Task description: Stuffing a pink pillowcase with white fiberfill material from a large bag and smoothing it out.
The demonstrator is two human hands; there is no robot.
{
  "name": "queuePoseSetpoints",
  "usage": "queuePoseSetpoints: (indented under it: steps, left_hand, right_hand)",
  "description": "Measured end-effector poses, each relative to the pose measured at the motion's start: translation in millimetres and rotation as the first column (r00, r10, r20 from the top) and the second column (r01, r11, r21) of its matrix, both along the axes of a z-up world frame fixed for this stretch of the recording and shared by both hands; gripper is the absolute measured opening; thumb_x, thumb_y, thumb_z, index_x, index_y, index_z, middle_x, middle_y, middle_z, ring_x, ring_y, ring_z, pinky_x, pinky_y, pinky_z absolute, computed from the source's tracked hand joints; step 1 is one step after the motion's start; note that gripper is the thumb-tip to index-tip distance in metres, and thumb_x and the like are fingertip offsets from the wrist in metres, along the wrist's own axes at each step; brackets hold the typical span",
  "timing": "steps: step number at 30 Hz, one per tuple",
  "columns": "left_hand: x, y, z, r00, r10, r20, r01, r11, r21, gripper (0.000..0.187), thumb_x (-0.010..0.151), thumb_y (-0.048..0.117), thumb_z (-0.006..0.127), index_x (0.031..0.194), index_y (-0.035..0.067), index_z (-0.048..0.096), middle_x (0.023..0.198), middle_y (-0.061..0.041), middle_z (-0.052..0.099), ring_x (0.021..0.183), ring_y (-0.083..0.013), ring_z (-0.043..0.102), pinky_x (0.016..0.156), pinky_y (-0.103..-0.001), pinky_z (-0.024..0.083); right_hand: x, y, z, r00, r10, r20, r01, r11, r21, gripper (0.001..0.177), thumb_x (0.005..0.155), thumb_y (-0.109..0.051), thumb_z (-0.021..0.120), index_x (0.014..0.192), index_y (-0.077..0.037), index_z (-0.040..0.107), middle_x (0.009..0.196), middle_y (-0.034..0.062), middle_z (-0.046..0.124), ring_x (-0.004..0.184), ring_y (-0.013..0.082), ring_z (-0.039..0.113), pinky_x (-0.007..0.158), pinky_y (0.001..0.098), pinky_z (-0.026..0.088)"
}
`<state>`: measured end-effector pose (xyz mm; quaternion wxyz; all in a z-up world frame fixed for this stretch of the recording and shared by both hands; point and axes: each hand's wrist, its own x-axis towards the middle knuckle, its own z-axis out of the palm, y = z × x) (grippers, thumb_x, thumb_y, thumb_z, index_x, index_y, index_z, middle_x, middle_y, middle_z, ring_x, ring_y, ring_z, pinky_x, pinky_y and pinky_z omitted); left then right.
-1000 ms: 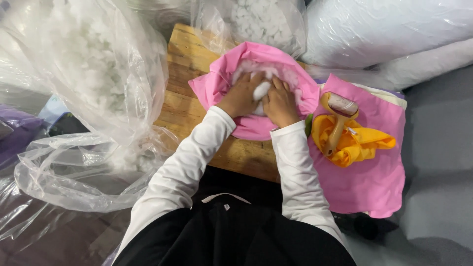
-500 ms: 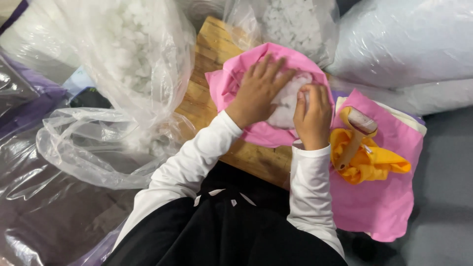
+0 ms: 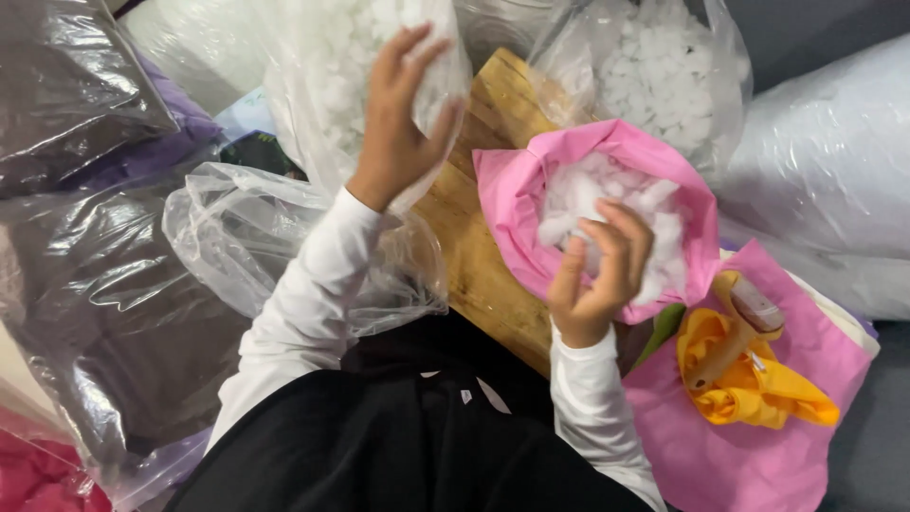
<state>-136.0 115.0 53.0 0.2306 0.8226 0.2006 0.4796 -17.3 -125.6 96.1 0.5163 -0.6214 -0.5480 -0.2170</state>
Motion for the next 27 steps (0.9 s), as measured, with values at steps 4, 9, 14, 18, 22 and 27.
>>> queuePoseSetpoints:
  steps: [4,9,14,18,22,27]
  left_hand:
    - [-26,94,-66,0.995,0.099,-0.027,-0.098,0.995,0.005,0.039,0.098,-0.003,0.061,0.136,0.000,0.050,0.119,-0.019,0.055,0.105,-0.0356,0.060,0.093,-0.044,0.054]
    - [-32,115,-199,0.714,0.084,-0.695,-0.258,0.954,-0.150,0.078,0.093,0.019,0.071,0.157,0.006,0.029,0.151,-0.027,0.035,0.135,-0.0507,0.039,0.104,-0.058,0.046]
    - [-59,91,-194,0.468,0.043,-0.883,-0.436,0.880,-0.188,0.111,0.080,0.045,0.079,0.165,0.011,0.018,0.165,-0.030,0.016,0.152,-0.0516,0.017,0.112,-0.067,0.032]
    - [-77,112,-195,0.587,0.117,-0.801,-0.513,0.819,-0.257,0.131,0.066,0.055,0.091,0.164,0.008,0.018,0.154,-0.039,0.029,0.141,-0.0546,0.044,0.120,-0.057,0.035]
    - [-81,164,-297,0.530,0.065,-0.845,-0.379,0.910,-0.167,0.104,0.068,0.031,0.090,0.154,0.001,0.041,0.151,-0.027,0.050,0.137,-0.0392,0.054,0.117,-0.049,0.041]
    - [-66,152,-256,0.724,0.002,-0.689,-0.281,0.914,-0.293,0.037,0.078,0.018,0.075,0.114,0.008,0.075,0.100,-0.015,0.076,0.100,-0.0370,0.073,0.087,-0.048,0.058]
  right_hand:
    - [-43,78,-6,0.962,0.244,-0.124,-0.242,0.970,0.030,0.016,0.102,-0.004,0.050,0.103,0.006,0.062,0.109,0.0246,0.062,0.105,0.0390,0.064,0.096,0.0476,0.057]
    - [-82,225,-94,0.371,0.511,-0.775,-0.669,0.726,0.158,0.034,0.112,-0.013,0.044,0.142,-0.001,0.052,0.142,0.0255,0.058,0.134,0.0430,0.054,0.100,0.0547,0.055]
    - [-65,283,-155,0.926,0.094,-0.366,-0.311,0.737,-0.600,0.074,0.089,-0.008,0.074,0.154,-0.017,0.041,0.156,0.0265,0.033,0.146,0.0570,0.029,0.118,0.0665,0.037]
    - [-51,277,-172,0.902,-0.027,-0.431,-0.395,0.352,-0.849,0.116,0.087,-0.027,0.085,0.166,-0.033,0.000,0.154,0.0314,0.046,0.141,0.0523,0.045,0.120,0.0612,0.035]
    - [-55,274,-166,0.952,0.008,-0.305,-0.284,0.384,-0.878,0.096,0.083,-0.029,0.085,0.162,-0.013,0.033,0.165,0.0275,0.031,0.156,0.0443,0.021,0.129,0.0541,0.017]
    - [-43,298,-253,0.931,0.064,-0.360,-0.348,0.450,-0.822,0.130,0.070,-0.019,0.089,0.166,-0.040,0.004,0.155,0.0325,0.042,0.146,0.0493,0.040,0.119,0.0573,0.038]
